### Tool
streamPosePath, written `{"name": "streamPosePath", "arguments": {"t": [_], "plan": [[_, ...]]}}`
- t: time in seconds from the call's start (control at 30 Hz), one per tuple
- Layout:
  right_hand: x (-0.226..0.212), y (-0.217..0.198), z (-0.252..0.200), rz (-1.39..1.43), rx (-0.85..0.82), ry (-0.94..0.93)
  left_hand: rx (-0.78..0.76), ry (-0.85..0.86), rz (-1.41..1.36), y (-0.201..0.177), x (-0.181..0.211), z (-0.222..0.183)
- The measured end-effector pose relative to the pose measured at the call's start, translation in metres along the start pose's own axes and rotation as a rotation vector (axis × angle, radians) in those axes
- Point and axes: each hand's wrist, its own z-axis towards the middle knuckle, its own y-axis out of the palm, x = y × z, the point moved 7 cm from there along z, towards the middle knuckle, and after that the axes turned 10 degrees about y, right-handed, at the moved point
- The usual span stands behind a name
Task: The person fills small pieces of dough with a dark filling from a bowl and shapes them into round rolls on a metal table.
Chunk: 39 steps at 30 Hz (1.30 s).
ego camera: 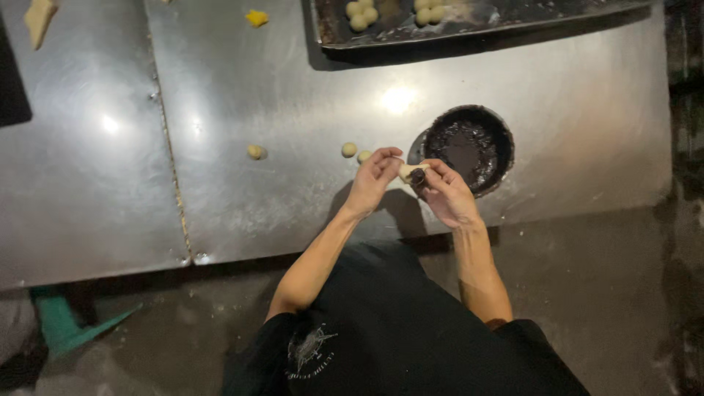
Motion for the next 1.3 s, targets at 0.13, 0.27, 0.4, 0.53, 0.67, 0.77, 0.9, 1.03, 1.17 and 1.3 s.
{"name": "streamPosePath", "arguments": {"t": [0.13,0.27,0.4,0.53,0.67,0.77,0.9,1.03,1.17,1.3], "plan": [[0.009,0.062,-0.006,0.141,-0.173,0.027,0.316,-0.122,-0.667,-0.013,0.017,-0.006],[-0.010,0.105,-0.028,-0.116,-0.024,-0.236,0.197,-0.020,-0.624,-0.009,0.091,-0.006],[-0.028,0.126,-0.050,-0.995,0.368,-0.641,0.033,0.116,-0.377,0.007,0.160,-0.021],[-0.035,0.156,-0.062,-1.266,0.131,-0.871,-0.058,0.197,0.366,0.014,0.190,-0.046],[-0.035,0.187,-0.067,-1.459,0.053,-0.982,-0.111,0.397,0.919,0.025,0.193,-0.071],[-0.026,0.199,-0.061,-1.457,0.047,-0.926,0.072,0.387,0.757,0.001,0.182,-0.083],[-0.009,0.219,-0.048,-1.344,-0.143,-0.835,0.258,0.134,0.072,-0.037,0.139,-0.092],[0.010,0.243,-0.042,-1.371,-0.135,-0.795,0.348,0.142,-0.075,-0.061,0.122,-0.112],[0.028,0.242,-0.014,-1.253,-0.074,-0.633,0.383,0.358,0.089,-0.078,0.139,-0.127],[0.074,0.227,0.039,-1.314,-0.116,-0.754,0.553,0.249,0.248,-0.110,0.143,-0.131]]}}
